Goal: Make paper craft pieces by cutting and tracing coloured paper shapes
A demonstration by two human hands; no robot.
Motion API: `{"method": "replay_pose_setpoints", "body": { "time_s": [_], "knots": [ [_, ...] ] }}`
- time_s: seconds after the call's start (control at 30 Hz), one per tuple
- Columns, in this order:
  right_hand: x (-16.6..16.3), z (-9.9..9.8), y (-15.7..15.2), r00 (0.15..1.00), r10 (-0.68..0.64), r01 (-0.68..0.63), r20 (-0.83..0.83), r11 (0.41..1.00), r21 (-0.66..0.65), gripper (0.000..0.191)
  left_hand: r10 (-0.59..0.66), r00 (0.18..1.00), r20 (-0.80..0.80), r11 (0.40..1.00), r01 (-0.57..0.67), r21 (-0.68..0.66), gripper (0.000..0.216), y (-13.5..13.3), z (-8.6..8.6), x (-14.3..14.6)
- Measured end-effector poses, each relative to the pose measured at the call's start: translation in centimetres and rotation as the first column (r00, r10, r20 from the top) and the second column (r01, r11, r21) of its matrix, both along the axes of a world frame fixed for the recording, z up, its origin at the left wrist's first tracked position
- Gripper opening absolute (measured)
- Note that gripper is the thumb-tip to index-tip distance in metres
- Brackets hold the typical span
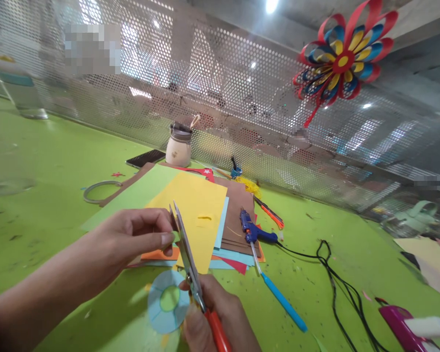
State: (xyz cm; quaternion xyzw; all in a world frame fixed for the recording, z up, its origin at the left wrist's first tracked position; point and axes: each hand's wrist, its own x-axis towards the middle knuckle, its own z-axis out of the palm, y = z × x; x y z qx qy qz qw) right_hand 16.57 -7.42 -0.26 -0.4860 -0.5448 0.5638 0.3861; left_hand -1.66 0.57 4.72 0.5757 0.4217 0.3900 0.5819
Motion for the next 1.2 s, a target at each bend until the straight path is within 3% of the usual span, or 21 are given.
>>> {"method": "replay_pose_setpoints", "body": {
  "time_s": [0.3,0.8,1.0,1.2],
  "knots": [
    [0.3,-1.0,0.1,0.998,0.023,-0.027,0.055,0.997,0.066,0.075,0.003,0.998,0.057,1.0,-0.002,-0.022,0.013,-0.1,-0.5,0.3],
    [0.7,-2.0,0.5,0.998,0.045,-0.046,-0.034,0.998,-0.035,0.07,0.006,0.999,0.044,0.999,-0.005,-0.033,0.012,-0.1,-0.5,0.3],
    [0.4,-1.1,0.3,0.999,0.037,-0.037,0.004,0.999,0.008,0.07,0.014,0.997,0.078,0.998,-0.009,-0.061,0.01,0.2,-0.5,0.3],
    [0.6,-0.3,0.1,0.996,0.037,-0.046,-0.077,0.993,-0.109,0.067,0.052,0.974,0.219,0.991,-0.023,-0.132,0.012,0.2,-0.9,0.5]
  ]
}}
